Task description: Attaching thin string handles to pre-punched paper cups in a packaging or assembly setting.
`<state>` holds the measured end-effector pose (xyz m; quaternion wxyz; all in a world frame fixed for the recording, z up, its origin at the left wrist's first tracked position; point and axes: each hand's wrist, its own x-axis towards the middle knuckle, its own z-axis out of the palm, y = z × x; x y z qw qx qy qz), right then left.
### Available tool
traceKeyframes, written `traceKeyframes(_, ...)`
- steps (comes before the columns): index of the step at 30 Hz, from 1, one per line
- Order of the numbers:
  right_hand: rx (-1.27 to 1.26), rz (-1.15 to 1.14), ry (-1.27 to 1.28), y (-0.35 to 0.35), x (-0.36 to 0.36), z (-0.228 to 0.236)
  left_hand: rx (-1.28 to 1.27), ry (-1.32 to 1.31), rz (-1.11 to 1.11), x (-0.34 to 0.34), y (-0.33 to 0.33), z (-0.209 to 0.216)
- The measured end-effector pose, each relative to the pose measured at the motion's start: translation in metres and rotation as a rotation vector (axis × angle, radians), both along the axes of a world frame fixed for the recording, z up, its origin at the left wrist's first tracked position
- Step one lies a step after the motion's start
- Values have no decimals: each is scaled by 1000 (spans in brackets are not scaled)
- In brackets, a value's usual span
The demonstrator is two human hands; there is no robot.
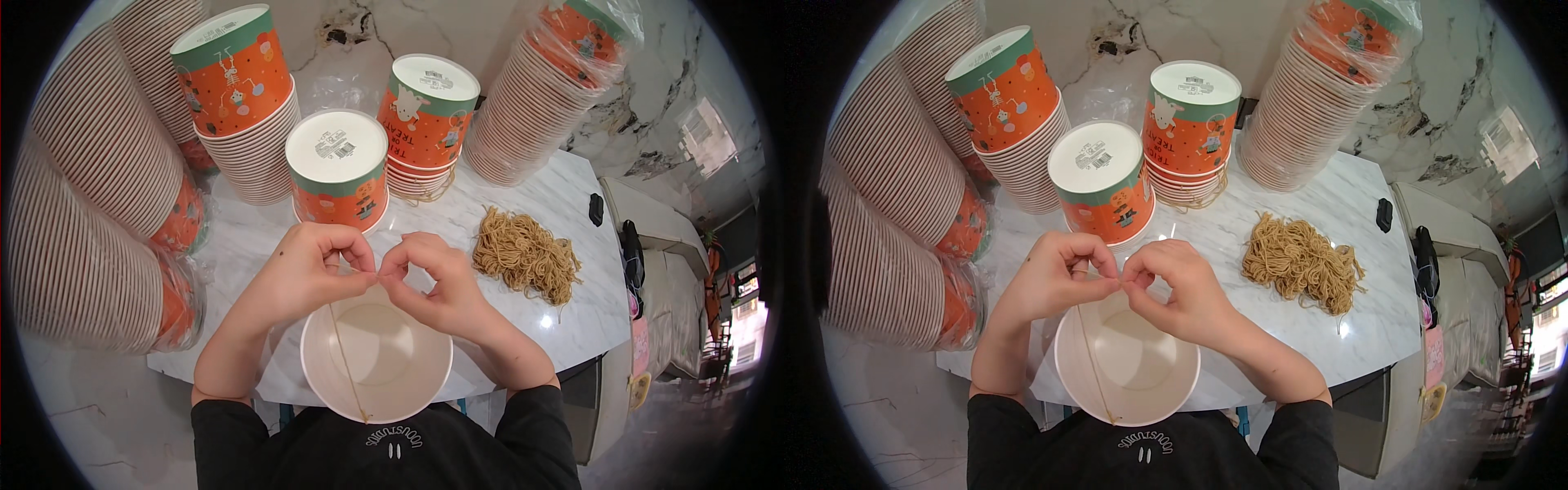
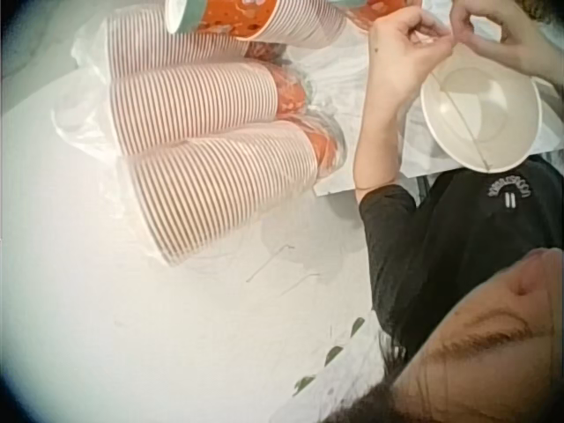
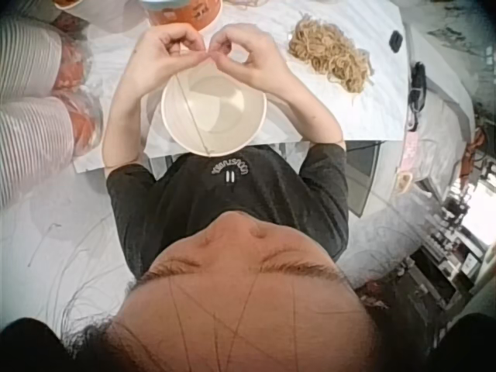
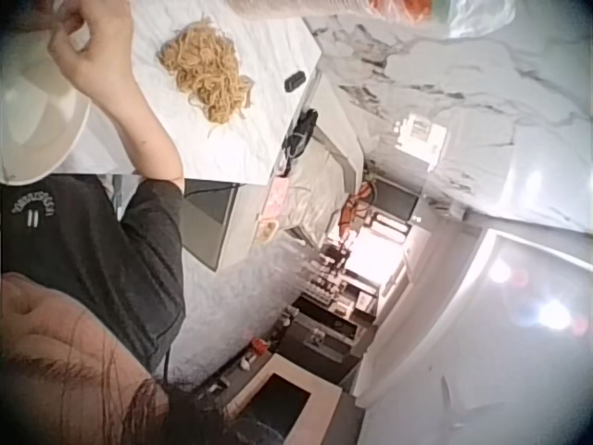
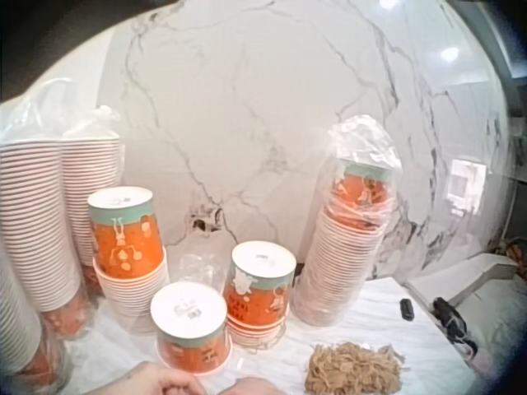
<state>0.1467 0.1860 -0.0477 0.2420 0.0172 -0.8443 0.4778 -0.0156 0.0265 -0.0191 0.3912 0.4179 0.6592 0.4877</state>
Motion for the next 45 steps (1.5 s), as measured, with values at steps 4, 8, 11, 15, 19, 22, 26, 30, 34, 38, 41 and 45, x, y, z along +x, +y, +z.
traceKeyframes(4, 109, 45, -25, 2, 1, -2, 14, 25, -69, -5, -1, 2)
traceKeyframes(8, 138, 59, -47, 1, 4, 3, 46, -93, -95, -12, -5, 0)
traceKeyframes(11, 111, 43, -64, -2, 6, 5, 11, -73, -95, -15, -7, 4)
traceKeyframes(15, 35, 23, -52, -3, 5, 5, 42, -69, -70, -12, -9, 6)
traceKeyframes(19, -2, 2, -12, -3, 3, 0, 52, 41, -108, -8, -8, 3)
traceKeyframes(22, 22, -2, -14, -1, 3, -1, 52, 84, -102, -7, -8, 7)
traceKeyframes(26, 40, 8, -12, 0, 3, 1, 51, 85, -84, -11, -11, 2)
traceKeyframes(30, 30, -6, -14, -3, 1, 3, 27, 37, -98, -13, -10, 3)
traceKeyframes(34, 108, -26, -34, -3, 2, 0, 52, -29, -128, -13, -9, -2)
traceKeyframes(38, 178, -10, -10, -3, 1, -3, 115, -96, -96, -9, -7, -2)
traceKeyframes(41, 167, -18, 23, -8, 0, 4, 104, -55, -86, -10, -8, -2)
traceKeyframes(45, 219, -46, 44, -10, 2, -1, 132, -83, -68, -3, -5, 1)
